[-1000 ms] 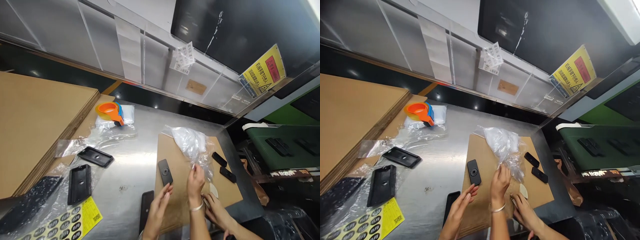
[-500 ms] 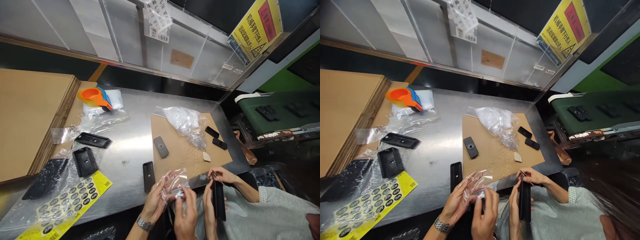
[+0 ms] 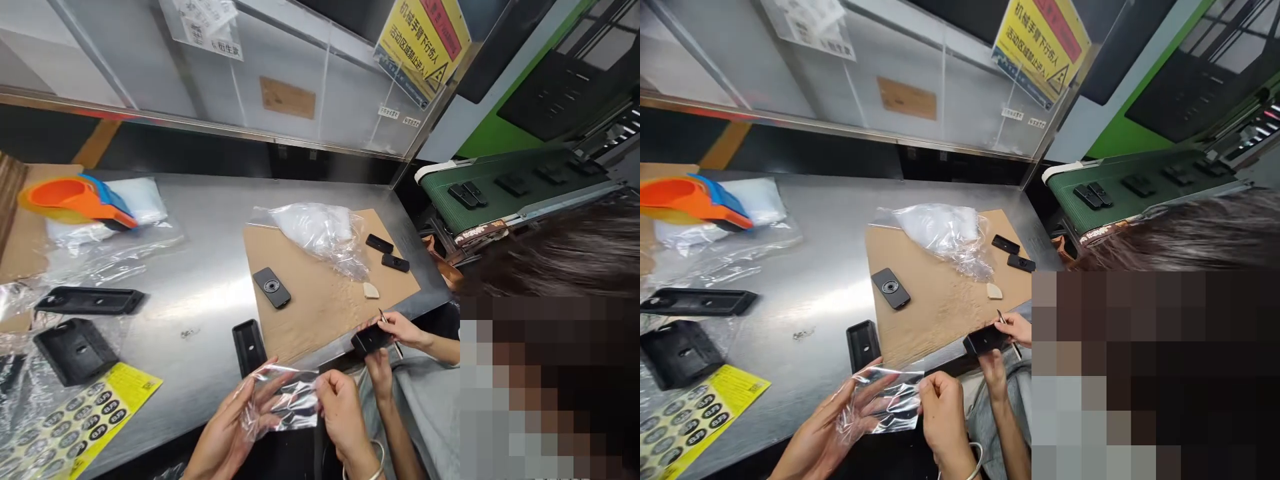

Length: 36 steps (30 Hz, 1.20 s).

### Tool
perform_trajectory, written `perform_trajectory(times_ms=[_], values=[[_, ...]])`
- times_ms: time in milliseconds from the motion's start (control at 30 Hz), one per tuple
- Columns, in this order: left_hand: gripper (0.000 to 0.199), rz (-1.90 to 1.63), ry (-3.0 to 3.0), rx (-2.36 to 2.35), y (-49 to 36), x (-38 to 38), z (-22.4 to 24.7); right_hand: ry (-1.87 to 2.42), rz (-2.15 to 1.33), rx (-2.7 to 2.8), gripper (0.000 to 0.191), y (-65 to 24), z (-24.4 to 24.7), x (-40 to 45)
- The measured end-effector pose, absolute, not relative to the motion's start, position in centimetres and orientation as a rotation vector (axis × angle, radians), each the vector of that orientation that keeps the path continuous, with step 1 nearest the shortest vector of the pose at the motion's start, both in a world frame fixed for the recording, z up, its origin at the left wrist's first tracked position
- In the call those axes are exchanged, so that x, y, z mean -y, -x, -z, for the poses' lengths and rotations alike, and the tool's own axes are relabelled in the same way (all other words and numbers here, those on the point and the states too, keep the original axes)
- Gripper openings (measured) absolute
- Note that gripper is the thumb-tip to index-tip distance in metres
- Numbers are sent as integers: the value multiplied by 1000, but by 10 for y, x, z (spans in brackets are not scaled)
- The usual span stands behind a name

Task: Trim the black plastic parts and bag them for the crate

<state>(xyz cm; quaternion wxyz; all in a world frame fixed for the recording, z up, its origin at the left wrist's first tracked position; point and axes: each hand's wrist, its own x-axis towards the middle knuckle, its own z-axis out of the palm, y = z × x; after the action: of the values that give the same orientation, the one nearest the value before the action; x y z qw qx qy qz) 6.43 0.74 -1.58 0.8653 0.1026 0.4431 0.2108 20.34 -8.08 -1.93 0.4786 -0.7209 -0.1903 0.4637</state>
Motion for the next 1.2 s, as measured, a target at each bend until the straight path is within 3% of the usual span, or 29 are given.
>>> perform_trajectory(times_ms=[167, 267, 467, 700, 933, 1200], values=[[64, -474, -263, -1027, -59, 4, 20, 2057, -581, 682, 51, -204, 12, 96], [68, -476, -389, -1087, -65, 14, 25, 2229, -424, 838, 57, -207, 13, 100], [57, -444, -879, -1080, -90, 32, 40, 2440, -381, 962, 56, -225, 18, 105], [34, -441, -1537, -995, -136, 4, 40, 2398, -366, 1052, 49, -221, 21, 121], [32, -331, -2036, -896, -184, -39, 45, 2669, -507, 1200, 46, -207, 22, 140], [41, -137, -2302, -926, -181, -31, 47, 2773, -552, 1231, 47, -202, 21, 163]])
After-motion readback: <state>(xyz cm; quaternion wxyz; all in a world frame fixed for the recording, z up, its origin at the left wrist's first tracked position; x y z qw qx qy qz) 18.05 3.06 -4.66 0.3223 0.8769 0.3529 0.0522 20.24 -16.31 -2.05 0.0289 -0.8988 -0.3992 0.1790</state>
